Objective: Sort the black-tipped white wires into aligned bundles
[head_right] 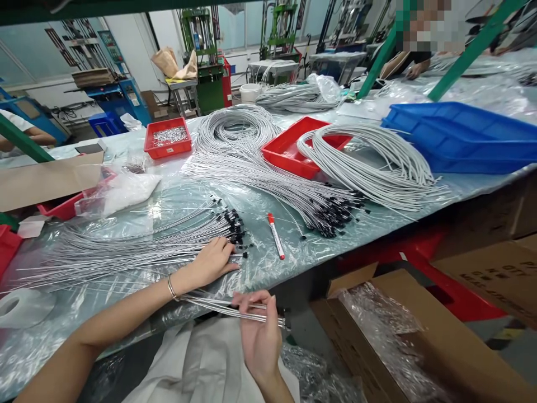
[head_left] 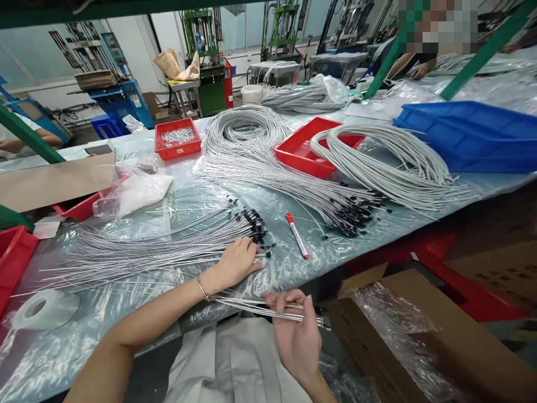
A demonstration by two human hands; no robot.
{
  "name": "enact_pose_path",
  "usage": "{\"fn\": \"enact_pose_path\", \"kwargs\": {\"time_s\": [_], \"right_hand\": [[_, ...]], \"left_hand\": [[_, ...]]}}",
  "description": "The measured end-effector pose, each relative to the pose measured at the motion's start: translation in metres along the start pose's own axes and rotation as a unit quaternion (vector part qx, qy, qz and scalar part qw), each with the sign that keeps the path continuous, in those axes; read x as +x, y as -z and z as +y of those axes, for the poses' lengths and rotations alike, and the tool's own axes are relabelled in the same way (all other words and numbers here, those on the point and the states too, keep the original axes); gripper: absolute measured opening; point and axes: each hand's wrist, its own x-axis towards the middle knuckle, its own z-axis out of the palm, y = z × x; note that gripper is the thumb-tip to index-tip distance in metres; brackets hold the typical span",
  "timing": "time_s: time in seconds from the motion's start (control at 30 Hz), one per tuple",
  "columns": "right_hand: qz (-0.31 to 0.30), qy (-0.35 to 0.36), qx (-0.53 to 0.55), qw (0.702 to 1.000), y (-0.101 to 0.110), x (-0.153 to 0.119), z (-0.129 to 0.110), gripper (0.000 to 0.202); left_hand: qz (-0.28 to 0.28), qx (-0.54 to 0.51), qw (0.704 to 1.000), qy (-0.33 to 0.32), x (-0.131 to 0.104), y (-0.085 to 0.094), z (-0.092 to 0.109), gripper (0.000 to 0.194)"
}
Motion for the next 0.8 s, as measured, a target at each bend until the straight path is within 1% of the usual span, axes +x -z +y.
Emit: {"fn": "enact_pose_path", "kwargs": {"time_s": [0.07,0.13,0.2,0.27,0.3,0.37,0.43,0.5,0.53,0.6,0.7,0.73,0.8], "right_hand": [[-0.008,-0.027,0.034,0.999,0.002,-0.001,-0.004,0.032],[0.005,-0.039,0.041,0.998,0.004,0.0,-0.005,0.025],[0.02,-0.044,0.022,0.999,0.008,0.001,-0.005,0.017],[0.029,-0.046,0.007,0.999,0.01,0.003,-0.005,0.016],[0.03,-0.047,0.003,0.998,0.011,0.003,-0.005,0.016],[0.028,-0.048,0.004,0.998,0.012,0.003,-0.005,0.016],[0.022,-0.049,0.007,0.999,0.012,0.002,-0.005,0.015],[0.014,-0.05,0.006,0.999,0.012,0.001,-0.006,0.015],[0.01,-0.05,0.005,0.999,0.012,0.001,-0.007,0.015],[0.004,-0.048,0.002,0.999,0.012,0.001,-0.007,0.015],[-0.001,-0.039,-0.006,0.999,0.011,0.001,-0.005,0.014],[-0.005,-0.039,-0.012,0.999,0.01,0.001,-0.004,0.014],[-0.016,-0.046,-0.026,0.998,0.006,0.001,-0.003,0.015]], "left_hand": [[-0.01,0.004,1.0,-0.028,0.003,-0.003,0.002,0.026],[0.0,-0.03,0.998,-0.054,0.001,0.004,0.008,0.026],[0.019,-0.098,0.994,-0.044,-0.003,0.015,0.012,0.027],[0.035,-0.145,0.989,-0.005,-0.005,0.024,0.012,0.029],[0.039,-0.141,0.989,0.009,-0.003,0.026,0.01,0.03],[0.032,-0.074,0.997,0.019,0.004,0.023,0.004,0.029],[0.006,0.011,1.0,0.023,0.013,0.015,-0.003,0.026],[-0.012,0.049,0.998,0.023,0.019,0.011,-0.01,0.024],[-0.011,0.043,0.999,0.014,0.02,0.011,-0.012,0.024],[0.015,0.014,1.0,0.002,0.018,0.019,-0.014,0.028],[0.062,0.014,0.998,0.017,0.011,0.035,-0.015,0.038],[0.066,0.019,0.997,0.016,0.009,0.038,-0.016,0.039],[0.047,-0.012,0.999,-0.008,0.009,0.042,-0.019,0.038]]}}
